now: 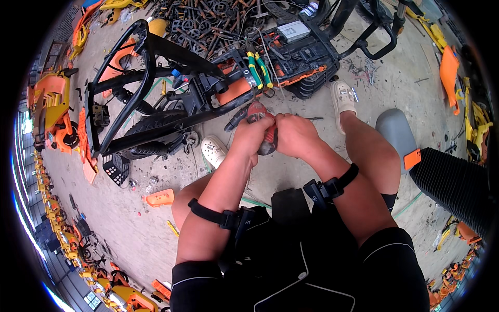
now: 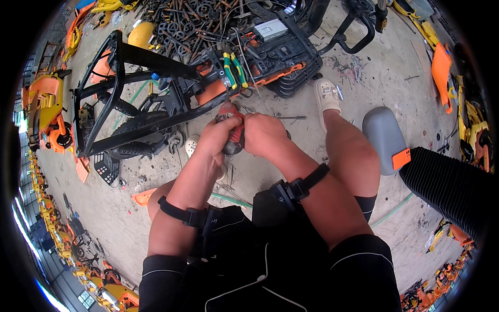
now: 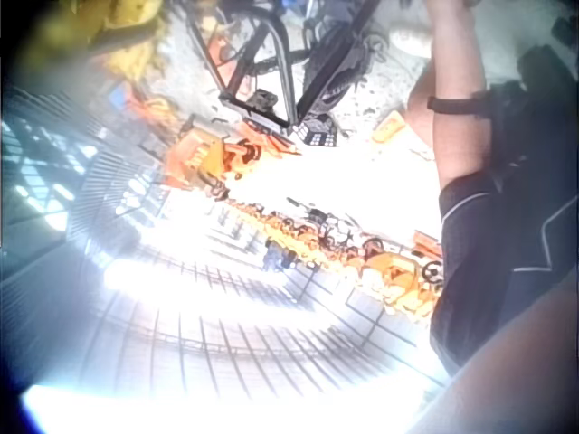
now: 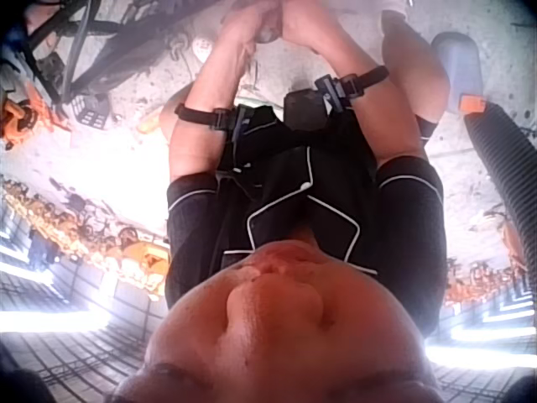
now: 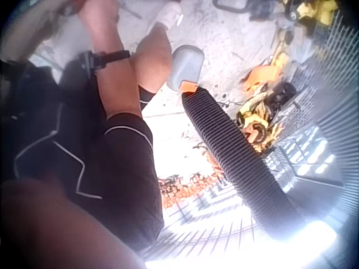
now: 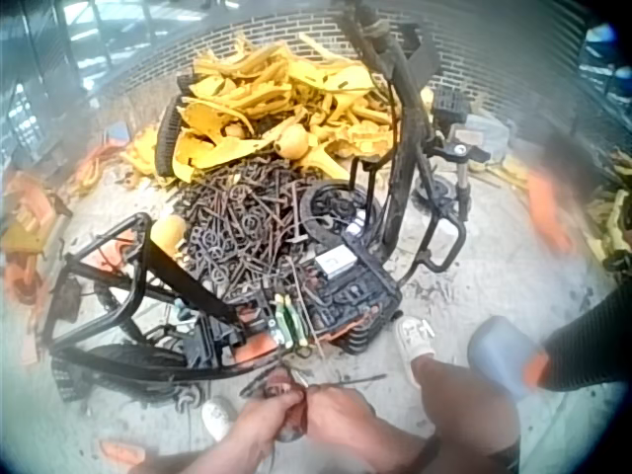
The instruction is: The person uses a pair of pliers and a power drill to work on wires and components on the frame of a vehicle, handling small hardware and cables by hand.
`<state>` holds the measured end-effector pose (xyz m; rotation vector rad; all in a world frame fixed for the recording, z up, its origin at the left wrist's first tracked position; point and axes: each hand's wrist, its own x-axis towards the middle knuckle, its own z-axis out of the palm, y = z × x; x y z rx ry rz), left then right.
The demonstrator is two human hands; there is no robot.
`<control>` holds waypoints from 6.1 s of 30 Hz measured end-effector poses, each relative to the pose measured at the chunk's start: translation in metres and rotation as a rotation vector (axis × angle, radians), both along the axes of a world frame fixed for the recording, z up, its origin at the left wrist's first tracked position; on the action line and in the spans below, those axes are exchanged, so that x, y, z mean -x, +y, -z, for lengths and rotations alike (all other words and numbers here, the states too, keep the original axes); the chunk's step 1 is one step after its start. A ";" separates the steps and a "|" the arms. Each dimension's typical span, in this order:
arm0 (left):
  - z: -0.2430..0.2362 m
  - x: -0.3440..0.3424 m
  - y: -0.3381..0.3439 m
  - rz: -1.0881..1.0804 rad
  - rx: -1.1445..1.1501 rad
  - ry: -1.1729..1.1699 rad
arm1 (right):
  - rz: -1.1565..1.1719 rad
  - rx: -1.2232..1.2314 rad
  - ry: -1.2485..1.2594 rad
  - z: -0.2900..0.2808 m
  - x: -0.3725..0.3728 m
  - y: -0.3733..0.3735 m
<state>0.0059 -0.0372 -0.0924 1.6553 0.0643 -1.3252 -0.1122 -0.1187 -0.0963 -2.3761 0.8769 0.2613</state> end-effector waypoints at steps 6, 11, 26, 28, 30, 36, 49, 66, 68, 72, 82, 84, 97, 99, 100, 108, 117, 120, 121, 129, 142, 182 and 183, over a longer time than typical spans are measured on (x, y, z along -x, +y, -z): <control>-0.003 -0.001 0.000 0.005 0.004 -0.004 | 0.003 0.009 -0.009 0.000 -0.001 0.000; -0.006 -0.001 0.000 0.023 0.020 0.005 | 0.004 0.013 -0.025 0.002 0.000 0.000; 0.000 -0.002 -0.001 0.007 0.014 -0.002 | 0.006 0.005 -0.022 0.001 0.000 0.000; 0.000 -0.001 -0.002 0.006 0.015 -0.005 | 0.008 0.003 -0.020 0.001 0.000 0.000; 0.001 -0.001 -0.002 0.007 0.014 -0.008 | 0.007 0.004 -0.022 0.001 0.000 0.000; 0.001 -0.002 -0.002 0.012 0.008 -0.005 | 0.004 0.007 -0.015 0.001 0.000 -0.001; -0.002 -0.003 -0.004 0.032 -0.003 -0.012 | 0.015 0.016 -0.038 0.002 -0.001 0.001; -0.007 -0.011 -0.006 0.022 -0.010 -0.001 | 0.053 -0.064 0.026 -0.007 -0.007 -0.001; -0.010 -0.012 -0.007 0.027 0.004 0.007 | 0.059 -0.096 0.057 -0.007 -0.008 -0.003; -0.013 -0.019 -0.008 0.011 0.032 0.007 | 0.099 -0.169 0.082 -0.016 -0.014 -0.006; -0.022 -0.019 -0.009 -0.113 0.173 0.065 | 0.150 -0.279 0.140 -0.029 -0.024 -0.015; -0.023 -0.019 -0.009 -0.132 0.160 0.048 | 0.150 -0.269 0.133 -0.033 -0.025 -0.014; -0.024 -0.018 -0.012 -0.151 0.129 0.045 | 0.152 -0.281 0.152 -0.027 -0.027 -0.015; -0.027 -0.018 -0.013 -0.140 0.124 0.038 | 0.153 -0.264 0.141 -0.028 -0.027 -0.015; -0.027 -0.018 -0.013 -0.136 0.129 0.036 | 0.153 -0.256 0.136 -0.028 -0.027 -0.015; -0.022 -0.018 -0.012 -0.112 0.090 0.006 | 0.140 -0.238 0.124 -0.023 -0.024 -0.011; -0.021 -0.016 -0.011 -0.127 0.106 0.019 | 0.156 -0.224 0.110 -0.019 -0.024 -0.009; -0.024 -0.016 -0.011 -0.116 0.109 0.024 | 0.142 -0.244 0.116 -0.026 -0.024 -0.009; -0.023 -0.016 -0.010 -0.117 0.114 0.028 | 0.136 -0.253 0.119 -0.028 -0.024 -0.010; -0.021 -0.020 -0.009 -0.119 0.134 0.034 | 0.120 -0.219 0.142 -0.033 -0.028 -0.011; -0.021 -0.019 -0.012 -0.101 0.200 0.081 | 0.180 -0.187 0.064 -0.029 -0.019 -0.012; -0.019 -0.036 -0.021 0.051 0.351 -0.191 | 0.653 -1.066 -1.017 -0.166 0.030 -0.078; -0.024 -0.034 -0.023 0.064 0.340 -0.189 | 0.664 -1.078 -0.984 -0.159 0.028 -0.088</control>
